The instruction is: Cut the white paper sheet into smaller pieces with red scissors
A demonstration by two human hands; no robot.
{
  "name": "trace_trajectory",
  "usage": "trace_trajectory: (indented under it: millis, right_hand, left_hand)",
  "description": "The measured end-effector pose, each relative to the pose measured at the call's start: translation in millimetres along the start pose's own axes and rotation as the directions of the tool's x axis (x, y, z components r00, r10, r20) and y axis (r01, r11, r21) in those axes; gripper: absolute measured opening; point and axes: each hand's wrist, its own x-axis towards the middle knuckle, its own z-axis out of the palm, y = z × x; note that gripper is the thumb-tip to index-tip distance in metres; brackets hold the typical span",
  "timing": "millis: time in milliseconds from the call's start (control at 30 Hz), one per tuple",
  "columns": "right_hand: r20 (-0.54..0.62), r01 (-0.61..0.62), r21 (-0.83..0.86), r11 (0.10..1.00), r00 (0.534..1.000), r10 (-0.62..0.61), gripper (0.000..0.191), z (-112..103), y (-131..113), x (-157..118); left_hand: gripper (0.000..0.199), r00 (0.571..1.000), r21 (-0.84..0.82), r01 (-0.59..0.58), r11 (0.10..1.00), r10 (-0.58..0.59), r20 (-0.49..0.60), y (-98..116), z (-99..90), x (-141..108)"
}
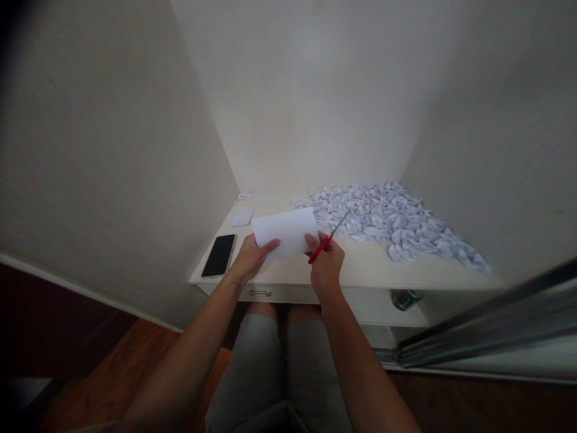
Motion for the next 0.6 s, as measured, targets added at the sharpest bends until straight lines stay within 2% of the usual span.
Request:
trace_trajectory:
  millis: [167, 300, 500, 600]
  right_hand:
    - [0.01, 0.02, -0.012, 1.0, 1.0, -0.02, 0.041, -0.3, -0.1, -2.2]
    - [-0.034, 0.037, -0.005, 0.999, 0.999, -0.037, 0.041, 1.5, -4.3, -4.4]
    - [-0.03, 0.056, -0.013, 0.998, 0.998, -0.056, 0.039, 0.3, -8.6, -6.6]
    - [-0.001, 0.075, -0.037, 0.997, 0.997, -0.075, 0.041, -3.8, -6.7, -5.8]
  left_hand:
    - [0.067, 1.0, 0.015, -0.003, 1.0, 0.003, 0.021, 7.5, 3.1, -1.7]
    - [0.071, 0.993, 0.018, 0.086, 0.996, -0.087, 0.078, 19.0, 6.4, -5.2]
    - [0.064, 0.976, 0.053, 0.151, 0.987, -0.157, 0.15, 29.5, 6.0, -6.2]
    - [0.06, 0.98, 0.075, 0.137, 0.988, -0.146, 0.135, 32.2, 6.7, -5.3]
